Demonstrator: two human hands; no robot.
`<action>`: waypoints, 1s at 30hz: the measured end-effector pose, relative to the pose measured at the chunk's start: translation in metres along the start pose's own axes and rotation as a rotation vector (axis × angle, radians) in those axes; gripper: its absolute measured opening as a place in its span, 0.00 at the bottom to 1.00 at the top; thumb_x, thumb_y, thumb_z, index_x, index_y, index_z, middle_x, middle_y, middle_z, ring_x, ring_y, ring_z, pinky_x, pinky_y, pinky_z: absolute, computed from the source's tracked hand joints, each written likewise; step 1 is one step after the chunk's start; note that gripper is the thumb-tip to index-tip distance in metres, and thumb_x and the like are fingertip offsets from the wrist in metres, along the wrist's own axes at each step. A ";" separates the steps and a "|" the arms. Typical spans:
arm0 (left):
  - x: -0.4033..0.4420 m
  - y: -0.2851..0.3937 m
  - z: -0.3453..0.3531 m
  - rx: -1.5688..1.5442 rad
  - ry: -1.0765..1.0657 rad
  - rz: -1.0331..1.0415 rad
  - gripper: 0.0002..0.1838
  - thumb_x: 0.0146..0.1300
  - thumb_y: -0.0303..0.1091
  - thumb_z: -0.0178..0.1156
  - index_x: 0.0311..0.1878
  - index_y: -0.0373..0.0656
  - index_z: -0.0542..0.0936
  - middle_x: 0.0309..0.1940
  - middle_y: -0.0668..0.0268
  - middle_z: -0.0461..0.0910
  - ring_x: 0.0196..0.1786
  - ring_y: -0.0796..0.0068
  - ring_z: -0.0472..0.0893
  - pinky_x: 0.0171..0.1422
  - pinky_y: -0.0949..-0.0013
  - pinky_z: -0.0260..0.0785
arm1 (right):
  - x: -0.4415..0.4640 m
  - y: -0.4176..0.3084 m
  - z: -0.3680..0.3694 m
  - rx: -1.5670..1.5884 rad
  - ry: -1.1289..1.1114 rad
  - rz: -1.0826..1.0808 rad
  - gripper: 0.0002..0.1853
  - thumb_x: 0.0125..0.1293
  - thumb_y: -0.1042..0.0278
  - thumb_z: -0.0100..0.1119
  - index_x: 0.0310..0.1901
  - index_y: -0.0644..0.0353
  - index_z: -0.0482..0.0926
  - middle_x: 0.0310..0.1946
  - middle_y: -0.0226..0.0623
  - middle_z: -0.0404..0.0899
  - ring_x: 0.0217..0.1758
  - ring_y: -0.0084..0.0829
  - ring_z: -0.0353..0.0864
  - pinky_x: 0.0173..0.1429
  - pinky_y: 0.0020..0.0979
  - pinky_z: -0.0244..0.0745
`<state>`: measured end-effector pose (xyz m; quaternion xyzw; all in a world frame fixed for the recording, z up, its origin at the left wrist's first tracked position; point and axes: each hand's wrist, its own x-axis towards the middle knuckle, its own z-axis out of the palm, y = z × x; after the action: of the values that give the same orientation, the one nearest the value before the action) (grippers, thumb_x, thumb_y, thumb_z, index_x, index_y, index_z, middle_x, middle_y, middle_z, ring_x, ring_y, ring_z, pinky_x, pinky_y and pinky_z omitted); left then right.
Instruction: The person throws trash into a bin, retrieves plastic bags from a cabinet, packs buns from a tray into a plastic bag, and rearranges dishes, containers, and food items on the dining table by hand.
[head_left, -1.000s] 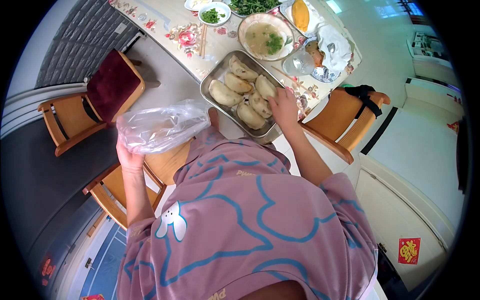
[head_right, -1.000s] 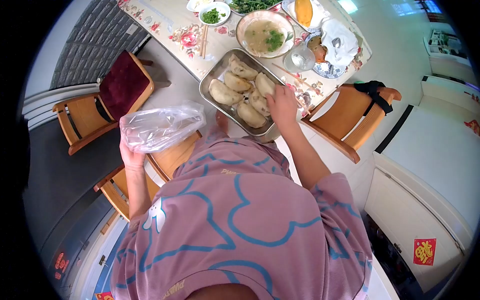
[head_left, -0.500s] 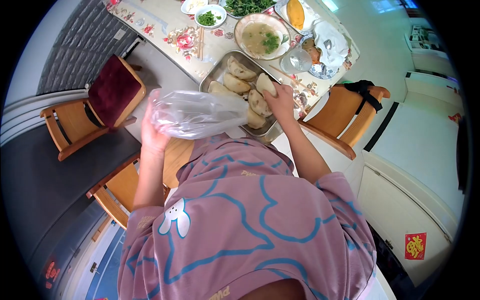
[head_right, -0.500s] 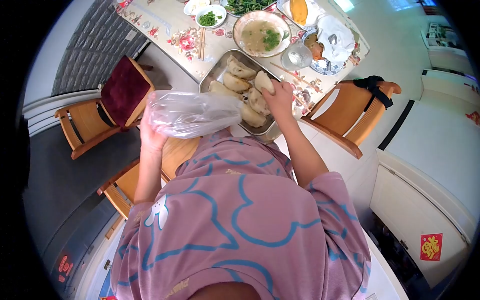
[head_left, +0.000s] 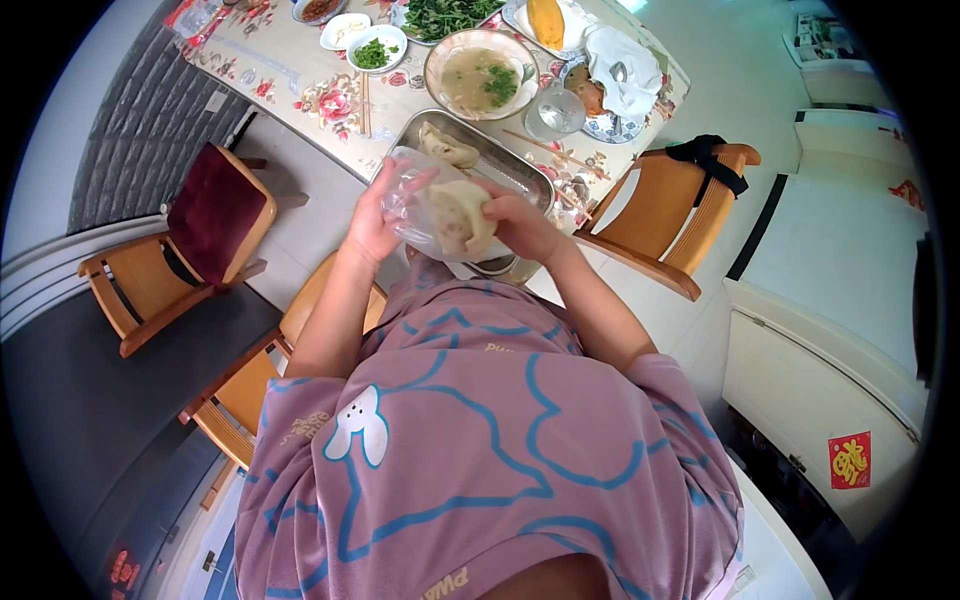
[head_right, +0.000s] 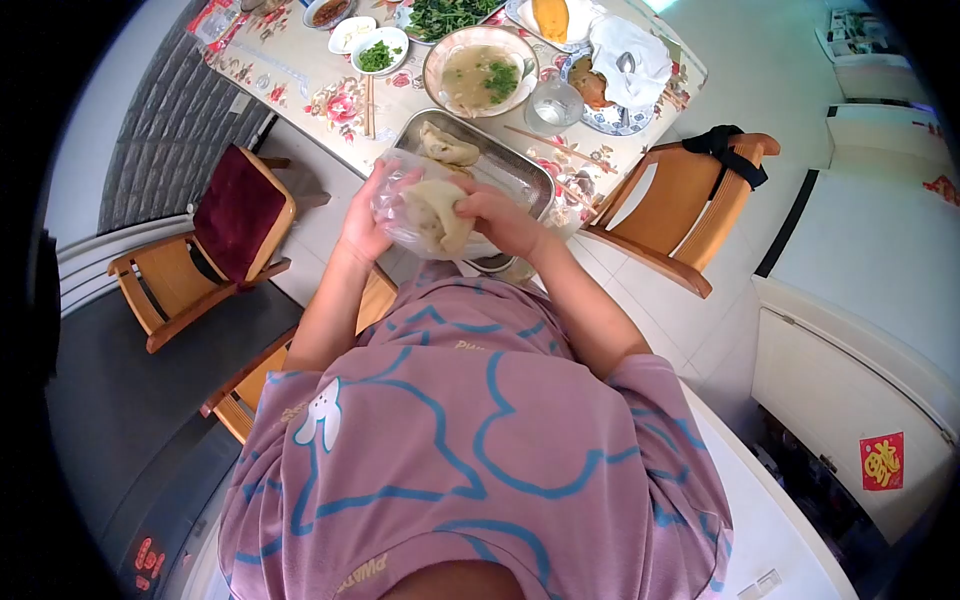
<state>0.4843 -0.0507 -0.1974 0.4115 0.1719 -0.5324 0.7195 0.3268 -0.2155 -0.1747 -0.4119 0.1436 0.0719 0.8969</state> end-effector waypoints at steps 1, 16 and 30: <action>0.005 -0.002 -0.003 -0.050 -0.068 0.005 0.22 0.71 0.53 0.50 0.57 0.47 0.69 0.58 0.54 0.75 0.17 0.88 0.62 0.16 0.85 0.54 | 0.006 0.007 -0.001 -0.024 -0.008 0.069 0.32 0.60 0.56 0.52 0.65 0.60 0.64 0.57 0.35 0.72 0.58 0.29 0.73 0.65 0.31 0.64; -0.040 -0.004 0.007 0.710 -0.124 0.378 0.35 0.64 0.23 0.48 0.74 0.58 0.58 0.66 0.71 0.68 0.32 0.88 0.72 0.30 0.83 0.62 | 0.034 0.018 -0.012 -0.432 0.142 0.423 0.28 0.65 0.53 0.46 0.65 0.54 0.64 0.57 0.37 0.72 0.55 0.35 0.76 0.53 0.43 0.77; -0.051 0.018 -0.051 0.416 0.441 0.467 0.12 0.68 0.33 0.52 0.48 0.38 0.79 0.40 0.60 0.84 0.13 0.87 0.64 0.16 0.82 0.58 | -0.007 0.001 -0.013 -0.855 0.195 -0.086 0.21 0.69 0.56 0.49 0.57 0.60 0.73 0.47 0.46 0.79 0.48 0.36 0.79 0.53 0.30 0.73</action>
<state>0.4912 0.0229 -0.1858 0.6816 0.1124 -0.2765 0.6681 0.3176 -0.2250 -0.1813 -0.7566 0.1677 0.0483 0.6301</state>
